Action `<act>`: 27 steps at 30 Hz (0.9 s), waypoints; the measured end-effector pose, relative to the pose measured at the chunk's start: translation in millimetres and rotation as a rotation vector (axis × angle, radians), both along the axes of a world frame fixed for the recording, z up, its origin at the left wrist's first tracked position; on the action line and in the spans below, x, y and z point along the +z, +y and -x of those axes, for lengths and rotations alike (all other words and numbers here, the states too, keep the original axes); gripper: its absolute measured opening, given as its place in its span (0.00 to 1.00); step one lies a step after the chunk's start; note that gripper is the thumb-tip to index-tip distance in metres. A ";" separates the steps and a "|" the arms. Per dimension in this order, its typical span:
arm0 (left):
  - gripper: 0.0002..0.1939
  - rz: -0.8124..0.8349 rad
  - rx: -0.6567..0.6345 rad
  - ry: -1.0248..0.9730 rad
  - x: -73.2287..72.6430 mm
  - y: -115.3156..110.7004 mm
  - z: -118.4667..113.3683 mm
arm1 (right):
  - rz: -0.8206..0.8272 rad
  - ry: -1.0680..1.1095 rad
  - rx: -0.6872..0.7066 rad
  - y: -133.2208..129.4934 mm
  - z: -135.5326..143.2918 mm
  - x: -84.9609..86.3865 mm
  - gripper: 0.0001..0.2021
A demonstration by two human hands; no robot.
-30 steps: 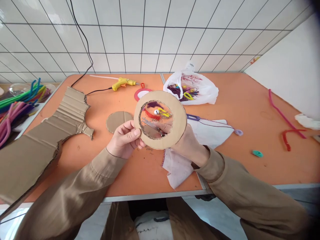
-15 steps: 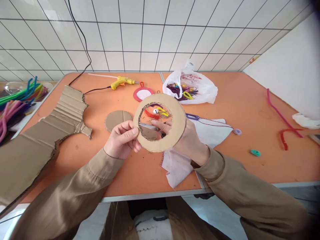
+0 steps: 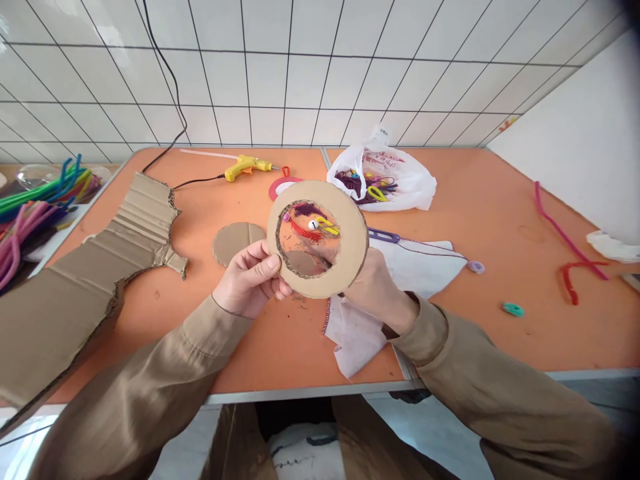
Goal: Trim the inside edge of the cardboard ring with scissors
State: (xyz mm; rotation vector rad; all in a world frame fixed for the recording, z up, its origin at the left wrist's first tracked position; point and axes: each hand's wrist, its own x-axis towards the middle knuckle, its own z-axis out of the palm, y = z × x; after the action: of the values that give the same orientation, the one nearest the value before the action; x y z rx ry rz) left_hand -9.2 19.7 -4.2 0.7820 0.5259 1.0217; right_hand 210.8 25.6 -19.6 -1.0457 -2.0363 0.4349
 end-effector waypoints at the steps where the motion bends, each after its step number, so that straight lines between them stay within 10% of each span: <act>1: 0.17 -0.002 0.010 -0.001 -0.5 0.5 -1.0 | 0.129 0.138 0.043 -0.2 0.9 1.1 0.09; 9: 0.12 -0.145 0.297 0.154 -4.6 -4.4 -7.7 | 0.705 0.735 0.329 -2.9 0.1 11.4 0.17; 15: 0.09 -0.241 0.258 0.311 -0.3 -10.8 -10.4 | 0.633 0.866 0.067 -2.2 9.9 13.9 0.08; 27: 0.12 -0.091 0.272 0.297 5.9 -7.7 -2.6 | 0.527 0.720 0.004 -0.2 4.3 23.8 0.06</act>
State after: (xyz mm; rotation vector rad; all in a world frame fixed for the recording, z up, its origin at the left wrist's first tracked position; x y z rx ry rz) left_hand -6.6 12.0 1.6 0.9692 0.8630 1.1929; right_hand 206.6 25.4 4.1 -0.9822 -1.2986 1.2018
